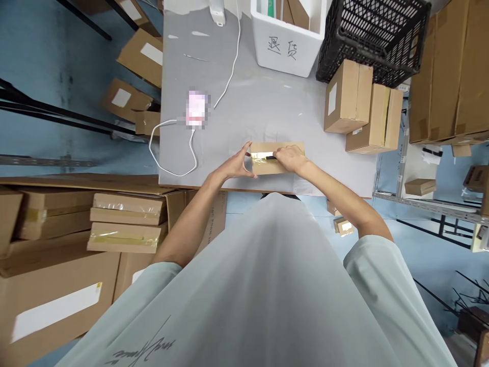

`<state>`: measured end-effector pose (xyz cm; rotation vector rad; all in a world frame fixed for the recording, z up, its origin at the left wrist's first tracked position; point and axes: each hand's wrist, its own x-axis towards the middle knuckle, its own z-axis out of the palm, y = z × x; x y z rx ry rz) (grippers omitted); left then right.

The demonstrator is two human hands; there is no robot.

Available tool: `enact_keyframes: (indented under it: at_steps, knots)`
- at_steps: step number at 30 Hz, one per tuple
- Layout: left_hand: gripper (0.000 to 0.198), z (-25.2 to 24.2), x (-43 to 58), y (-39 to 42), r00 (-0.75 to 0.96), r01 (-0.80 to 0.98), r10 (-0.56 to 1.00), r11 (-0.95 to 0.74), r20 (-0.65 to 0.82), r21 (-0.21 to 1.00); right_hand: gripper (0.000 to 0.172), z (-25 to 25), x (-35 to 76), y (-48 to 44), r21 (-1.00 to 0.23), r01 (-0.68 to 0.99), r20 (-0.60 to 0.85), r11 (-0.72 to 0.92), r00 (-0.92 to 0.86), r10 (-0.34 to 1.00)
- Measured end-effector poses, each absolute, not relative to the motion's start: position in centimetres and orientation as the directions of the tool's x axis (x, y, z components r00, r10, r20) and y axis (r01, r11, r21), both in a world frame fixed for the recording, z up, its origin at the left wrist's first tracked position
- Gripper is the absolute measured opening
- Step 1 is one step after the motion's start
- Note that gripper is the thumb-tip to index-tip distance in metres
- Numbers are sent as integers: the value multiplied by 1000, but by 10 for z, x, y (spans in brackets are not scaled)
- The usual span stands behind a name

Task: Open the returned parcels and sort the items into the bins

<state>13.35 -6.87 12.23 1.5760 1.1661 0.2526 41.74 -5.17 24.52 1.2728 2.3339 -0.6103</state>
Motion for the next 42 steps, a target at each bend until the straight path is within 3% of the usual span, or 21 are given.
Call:
enact_keyframes:
  at_steps: [8,11,17,22,26,29,31,33,37,42]
  knots:
    - [181,131,132,-56,479,640,725,98,-495,762,42,284,505,-60,35,909,-650,416,-296,700]
    - [180,133,132,-53,478,665,714,86,-511,742,42,292,538,-65,63,928,-656,367,-239,716]
    - [177,137,137,-54,392,781,728,59,-562,621,40,278,579,-76,-38,944,-618,328,-280,735]
    - [174,156,151,-52,289,908,731,-5,-618,419,38,266,606,-88,-134,950,-570,280,-305,762]
    - [176,178,190,-53,285,950,757,-143,-588,277,37,241,631,-104,-304,948,-494,99,-245,834]
    - [176,185,239,-57,403,912,748,-282,-528,297,41,203,638,-122,-576,811,-435,-103,-197,879]
    - [175,183,271,-60,483,874,719,-360,-500,326,51,176,633,-135,-762,599,-421,-245,-171,891]
    - [173,178,296,-61,527,849,692,-406,-494,337,65,152,620,-149,-864,338,-440,-374,-143,887]
    - [161,171,315,-61,520,854,676,-416,-522,312,88,126,588,-167,-876,-36,-476,-481,-98,874]
    - [152,171,313,-55,519,854,686,-429,-509,293,95,115,559,-172,-847,-154,-511,-509,-24,859]
